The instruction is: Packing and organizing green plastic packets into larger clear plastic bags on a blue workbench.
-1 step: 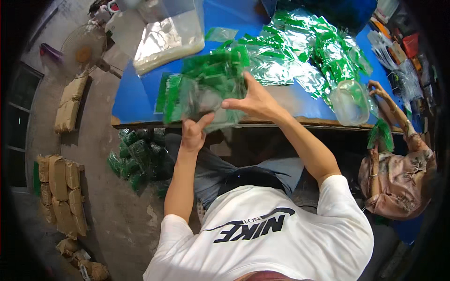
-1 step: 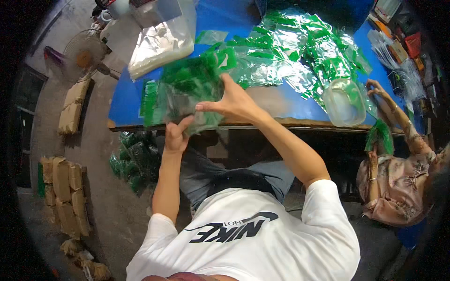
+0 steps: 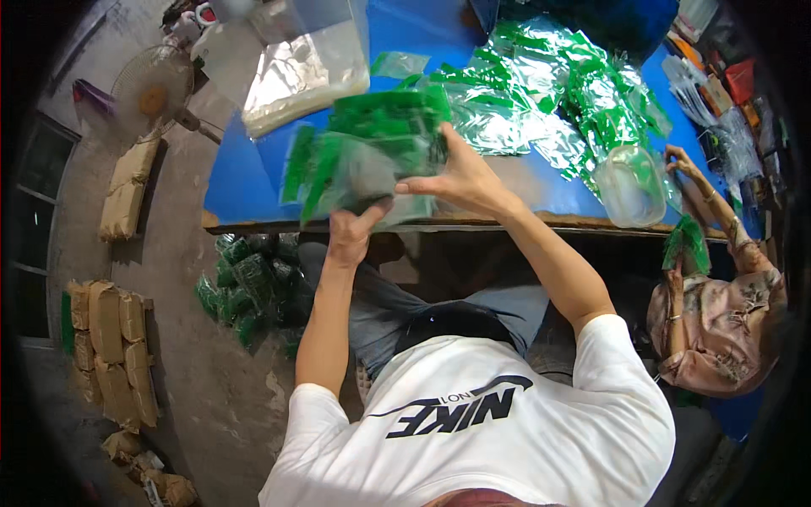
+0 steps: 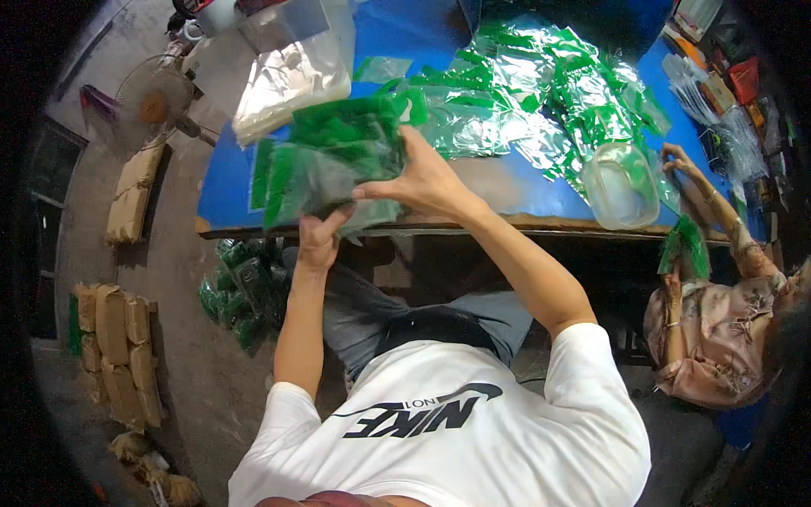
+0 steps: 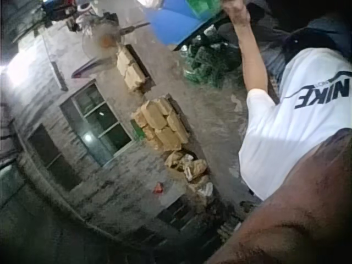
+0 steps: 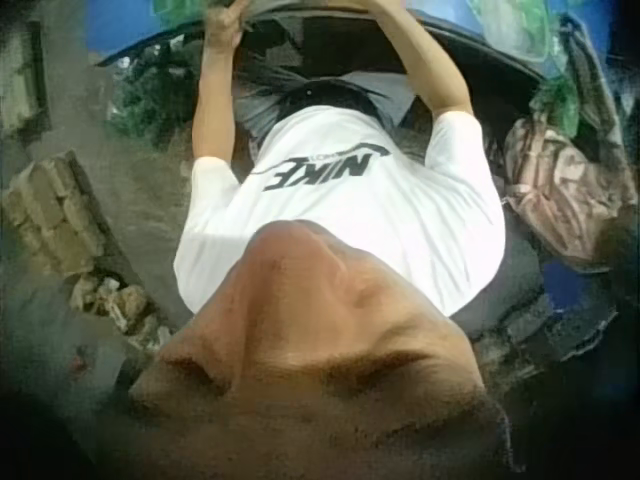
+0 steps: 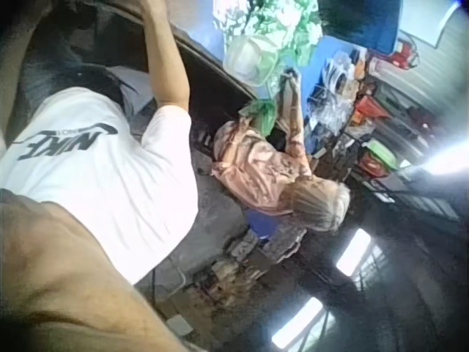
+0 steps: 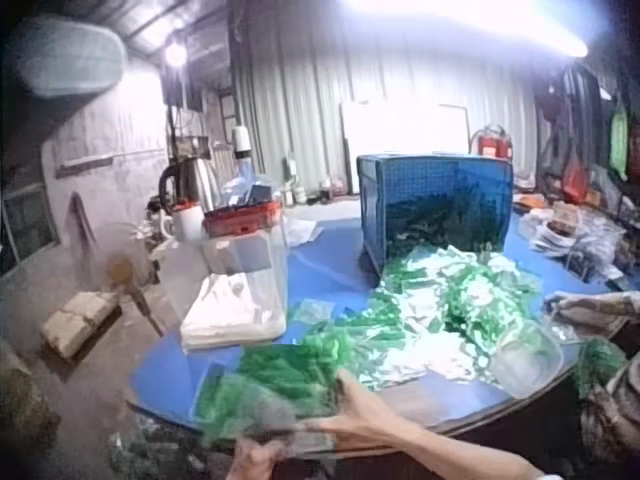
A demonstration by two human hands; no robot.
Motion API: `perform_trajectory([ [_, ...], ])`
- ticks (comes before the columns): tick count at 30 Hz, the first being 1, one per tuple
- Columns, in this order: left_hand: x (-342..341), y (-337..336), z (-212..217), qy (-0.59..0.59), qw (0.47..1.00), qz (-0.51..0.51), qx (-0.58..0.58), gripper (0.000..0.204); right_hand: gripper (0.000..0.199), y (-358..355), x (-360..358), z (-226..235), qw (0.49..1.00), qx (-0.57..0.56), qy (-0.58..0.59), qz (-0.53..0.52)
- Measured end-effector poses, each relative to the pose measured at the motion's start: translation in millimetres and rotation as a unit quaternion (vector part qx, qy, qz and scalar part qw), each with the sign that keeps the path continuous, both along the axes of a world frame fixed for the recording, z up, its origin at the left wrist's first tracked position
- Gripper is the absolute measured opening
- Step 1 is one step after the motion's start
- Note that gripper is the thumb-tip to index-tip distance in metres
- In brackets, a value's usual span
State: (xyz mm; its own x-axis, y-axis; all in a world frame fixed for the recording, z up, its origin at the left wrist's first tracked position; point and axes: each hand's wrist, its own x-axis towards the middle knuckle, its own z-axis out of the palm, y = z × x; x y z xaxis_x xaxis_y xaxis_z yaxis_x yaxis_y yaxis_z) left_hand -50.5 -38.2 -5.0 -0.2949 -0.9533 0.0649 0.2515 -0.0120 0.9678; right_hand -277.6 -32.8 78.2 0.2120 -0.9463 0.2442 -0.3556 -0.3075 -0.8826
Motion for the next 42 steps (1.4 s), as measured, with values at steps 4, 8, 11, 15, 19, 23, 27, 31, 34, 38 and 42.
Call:
perform_trajectory([
  [4, -16, -45, 2, -0.365, 0.863, 0.053, -0.346, 0.064, 0.09, -25, -23, -51, 0.995, -0.065, -0.074, 0.026],
  [8, -26, -38, -15, -0.135, 0.96, -0.002, -0.245, 0.083, 0.092, -24, -11, -88, 0.997, -0.076, -0.023, 0.004],
  [11, -23, -52, -5, -0.225, 0.962, -0.031, -0.15, 0.083, 0.1, -21, -7, -86, 0.999, 0.005, -0.034, -0.026],
  [15, -4, -61, -27, -0.372, 0.879, -0.009, -0.298, 0.096, 0.115, -33, -4, -88, 0.995, -0.094, 0.016, 0.02],
  [19, -13, -47, 15, -0.096, 0.98, -0.026, -0.173, 0.112, 0.114, -44, -3, -90, 0.999, -0.019, -0.032, 0.022],
  [23, -12, -59, -10, -0.087, 0.97, -0.029, -0.224, 0.117, 0.11, -39, 2, -89, 0.997, -0.043, -0.056, 0.027],
  [27, -35, -43, -10, 0.021, 0.991, -0.054, -0.118, 0.11, 0.099, -39, 3, -99, 0.995, -0.024, -0.1, -0.014],
  [31, -41, -35, -26, 0.001, 0.978, 0.131, -0.162, 0.106, 0.089, -49, 3, -104, 0.968, -0.019, -0.245, -0.053],
  [34, -55, -5, -36, 0.094, 0.985, 0.109, -0.1, 0.09, 0.081, -35, 21, -88, 0.942, 0.091, -0.323, 0.003],
  [38, -37, -8, -19, 0.283, 0.943, 0.146, 0.093, 0.054, 0.056, -20, 58, -66, 0.95, 0.044, -0.308, 0.018],
  [42, -3, -17, -12, 0.249, 0.956, 0.151, 0.039, 0.061, 0.053, -84, 24, -83, 0.973, -0.215, 0.015, -0.081],
])
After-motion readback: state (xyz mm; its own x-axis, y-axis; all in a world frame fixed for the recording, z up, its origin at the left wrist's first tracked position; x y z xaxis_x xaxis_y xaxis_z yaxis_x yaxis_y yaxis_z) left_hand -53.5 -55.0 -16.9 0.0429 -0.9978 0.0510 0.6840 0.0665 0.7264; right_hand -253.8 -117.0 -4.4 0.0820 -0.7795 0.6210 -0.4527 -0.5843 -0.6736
